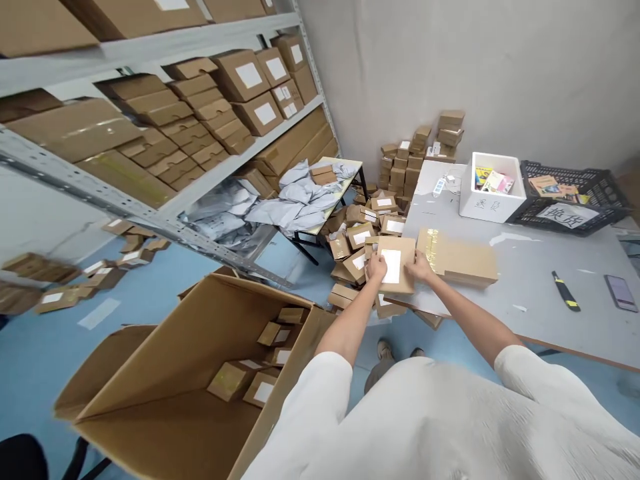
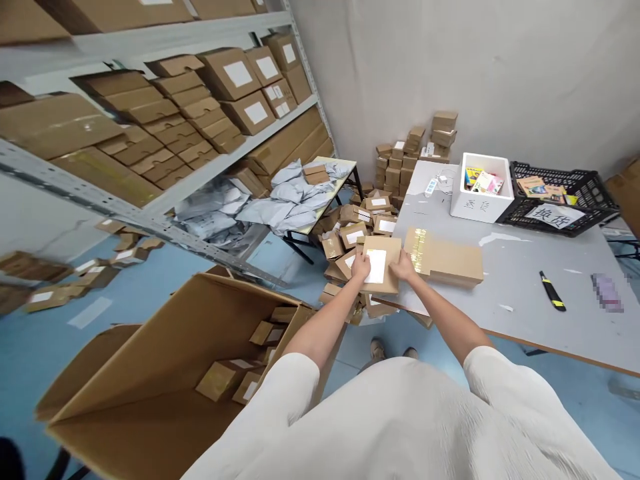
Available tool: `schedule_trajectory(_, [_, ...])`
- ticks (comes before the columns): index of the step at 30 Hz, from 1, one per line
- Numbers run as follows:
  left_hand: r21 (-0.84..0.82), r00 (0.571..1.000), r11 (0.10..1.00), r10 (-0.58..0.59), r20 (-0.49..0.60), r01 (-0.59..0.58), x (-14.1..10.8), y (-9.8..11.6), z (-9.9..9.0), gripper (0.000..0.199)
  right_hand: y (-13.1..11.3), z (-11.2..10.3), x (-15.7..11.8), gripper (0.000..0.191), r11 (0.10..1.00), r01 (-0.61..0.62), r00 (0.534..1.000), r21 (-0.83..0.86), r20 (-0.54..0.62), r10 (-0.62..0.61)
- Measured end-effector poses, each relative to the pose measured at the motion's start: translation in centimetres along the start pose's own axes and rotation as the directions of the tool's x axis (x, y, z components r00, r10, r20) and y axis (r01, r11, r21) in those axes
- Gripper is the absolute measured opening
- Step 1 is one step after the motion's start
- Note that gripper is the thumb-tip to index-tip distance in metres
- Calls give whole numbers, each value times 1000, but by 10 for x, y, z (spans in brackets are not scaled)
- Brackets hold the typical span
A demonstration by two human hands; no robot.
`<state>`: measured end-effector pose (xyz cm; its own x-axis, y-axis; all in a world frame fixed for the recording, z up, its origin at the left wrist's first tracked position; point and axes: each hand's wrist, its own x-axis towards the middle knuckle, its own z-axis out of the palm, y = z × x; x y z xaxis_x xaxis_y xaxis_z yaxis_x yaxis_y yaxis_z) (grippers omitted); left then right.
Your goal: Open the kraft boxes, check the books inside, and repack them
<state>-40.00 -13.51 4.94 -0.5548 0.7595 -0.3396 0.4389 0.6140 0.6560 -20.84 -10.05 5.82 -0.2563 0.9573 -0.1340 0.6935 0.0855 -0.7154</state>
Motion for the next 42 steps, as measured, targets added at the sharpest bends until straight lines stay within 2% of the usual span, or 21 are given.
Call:
schedule_trajectory(3, [-14,997,999,45,59,-45,16,6,12,51,8,-6,7,45,987,-108,993,-117,37,113])
schedule_trajectory(6, [-66,979,990,135,151,-126,30,11,28,57,17,-15,15,41,955,-186,981,-229,6,192])
schedule_trajectory(13, [-169,925,954,284,253,-247,68,30,61,76,36,-43,53,29,917,-236,969,-322,-5,247])
schedule_trajectory(16, [-154,894,939,341,290,-308,84,40,71,78,44,-43,68,42,914,-243,970,-324,-58,237])
schedule_trajectory(19, [-109,872,930,368,323,-352,92,51,85,83,58,-40,72,72,894,-283,959,-348,-121,256])
schedule_trajectory(21, [-74,864,928,367,346,-365,92,59,96,87,71,-42,71,87,873,-313,950,-374,-122,289])
schedule_trajectory(23, [-54,853,924,371,367,-378,89,66,106,90,84,-49,70,93,862,-311,950,-401,-94,299])
schedule_trajectory(29, [-77,813,891,442,379,-448,85,88,130,85,119,-86,76,95,864,-224,971,-451,-26,238])
schedule_trajectory(32, [-58,796,883,448,408,-467,85,99,141,83,129,-98,84,95,865,-201,976,-460,-18,217])
schedule_trajectory(36, [66,811,875,412,415,-479,76,114,156,81,142,-108,89,95,871,-176,982,-460,-21,187])
schedule_trajectory(38, [146,809,839,437,393,-524,65,123,166,80,149,-116,88,95,872,-166,984,-461,-17,179])
schedule_trajectory(42, [216,709,713,519,478,-667,37,139,189,83,169,-140,83,94,867,-173,982,-468,-16,187])
